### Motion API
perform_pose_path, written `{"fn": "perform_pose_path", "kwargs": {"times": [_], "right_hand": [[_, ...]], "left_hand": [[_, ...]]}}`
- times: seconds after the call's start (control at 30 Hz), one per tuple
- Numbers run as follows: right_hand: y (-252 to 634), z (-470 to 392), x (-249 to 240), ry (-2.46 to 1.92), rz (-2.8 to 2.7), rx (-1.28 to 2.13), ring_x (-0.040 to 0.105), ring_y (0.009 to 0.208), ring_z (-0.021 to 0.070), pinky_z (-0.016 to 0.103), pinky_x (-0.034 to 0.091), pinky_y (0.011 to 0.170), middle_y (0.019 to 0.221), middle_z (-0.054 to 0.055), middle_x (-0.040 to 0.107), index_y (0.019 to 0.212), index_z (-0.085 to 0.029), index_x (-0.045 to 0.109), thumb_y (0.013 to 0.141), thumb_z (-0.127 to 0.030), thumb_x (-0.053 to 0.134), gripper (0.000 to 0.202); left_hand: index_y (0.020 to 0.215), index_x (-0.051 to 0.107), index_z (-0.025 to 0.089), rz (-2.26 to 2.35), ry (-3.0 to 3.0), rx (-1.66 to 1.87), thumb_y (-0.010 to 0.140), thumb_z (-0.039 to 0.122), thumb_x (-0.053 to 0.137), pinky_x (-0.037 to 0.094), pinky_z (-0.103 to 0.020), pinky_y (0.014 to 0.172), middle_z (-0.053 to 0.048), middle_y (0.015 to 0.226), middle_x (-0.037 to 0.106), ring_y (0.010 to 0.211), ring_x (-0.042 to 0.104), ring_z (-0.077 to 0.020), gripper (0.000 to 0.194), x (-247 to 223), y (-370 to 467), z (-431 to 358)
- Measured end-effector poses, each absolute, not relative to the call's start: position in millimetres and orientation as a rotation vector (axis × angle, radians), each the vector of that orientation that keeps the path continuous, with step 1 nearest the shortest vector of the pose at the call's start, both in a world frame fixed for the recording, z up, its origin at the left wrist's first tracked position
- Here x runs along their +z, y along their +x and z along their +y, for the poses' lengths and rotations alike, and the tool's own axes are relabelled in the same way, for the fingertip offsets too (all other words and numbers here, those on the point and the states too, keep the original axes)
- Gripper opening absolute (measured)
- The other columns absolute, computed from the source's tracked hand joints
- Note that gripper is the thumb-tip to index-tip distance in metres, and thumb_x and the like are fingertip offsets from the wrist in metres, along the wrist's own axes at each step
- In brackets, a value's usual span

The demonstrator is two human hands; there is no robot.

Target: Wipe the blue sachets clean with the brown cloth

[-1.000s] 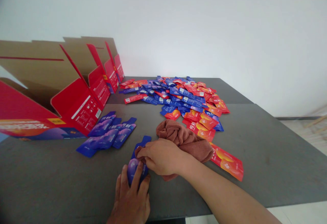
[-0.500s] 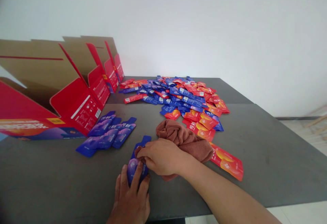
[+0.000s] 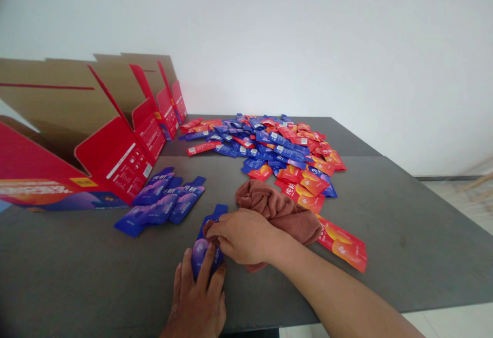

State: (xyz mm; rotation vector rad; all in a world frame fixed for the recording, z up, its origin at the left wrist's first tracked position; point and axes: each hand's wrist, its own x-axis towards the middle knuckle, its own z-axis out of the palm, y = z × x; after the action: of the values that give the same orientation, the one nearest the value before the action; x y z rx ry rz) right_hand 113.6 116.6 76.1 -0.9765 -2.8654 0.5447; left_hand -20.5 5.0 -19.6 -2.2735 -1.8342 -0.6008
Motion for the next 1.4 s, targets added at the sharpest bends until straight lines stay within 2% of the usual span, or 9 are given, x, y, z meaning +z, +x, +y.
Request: {"fn": "perform_pose_path", "kwargs": {"times": [0.67,0.83,1.03,1.4], "right_hand": [[113.8,116.4,74.7,-0.962,-2.847,0.531,0.058,0.083,0.0165,0.028,0.037,0.073,0.093,0.003,0.064,0.104,-0.023,0.062,0.087,-0.021,0.041,0.027],[113.8,116.1,75.9,-0.972,-2.86,0.532,0.058,0.083,0.0167,0.028,0.037,0.072,0.094,0.003,0.064,0.104,-0.023,0.062,0.087,-0.021,0.041,0.027],[114.1,117.4,74.4,-0.991,-2.846,0.527,0.058,0.085,0.0168,0.028,0.038,0.074,0.096,0.003,0.064,0.106,-0.023,0.062,0.088,-0.022,0.04,0.028],[115.6,119.2,73.3,-1.024,-2.815,0.52,0.058,0.085,0.0166,0.028,0.038,0.072,0.097,0.004,0.064,0.108,-0.023,0.061,0.089,-0.023,0.039,0.029]], "left_hand": [[0.1,0.065,0.026,-1.841,-2.276,-0.635,0.068,0.025,0.062,0.037,-0.057,0.097,-0.004,0.13,0.052,0.126,0.03,-0.0418,0.032,-19.9,-20.2,5.0],[0.102,0.065,0.026,-1.867,-2.286,-0.637,0.069,0.026,0.062,0.037,-0.057,0.098,-0.003,0.131,0.05,0.126,0.032,-0.0415,0.033,-19.1,-20.8,4.9],[0.094,0.067,0.025,-1.892,-2.271,-0.627,0.064,0.025,0.068,0.038,-0.058,0.096,-0.004,0.127,0.055,0.121,0.037,-0.0438,0.03,-15.8,-19.2,6.0],[0.093,0.067,0.024,-1.899,-2.289,-0.629,0.066,0.025,0.067,0.039,-0.058,0.096,-0.004,0.127,0.055,0.12,0.038,-0.0443,0.028,-11.8,-18.5,5.6]]}}
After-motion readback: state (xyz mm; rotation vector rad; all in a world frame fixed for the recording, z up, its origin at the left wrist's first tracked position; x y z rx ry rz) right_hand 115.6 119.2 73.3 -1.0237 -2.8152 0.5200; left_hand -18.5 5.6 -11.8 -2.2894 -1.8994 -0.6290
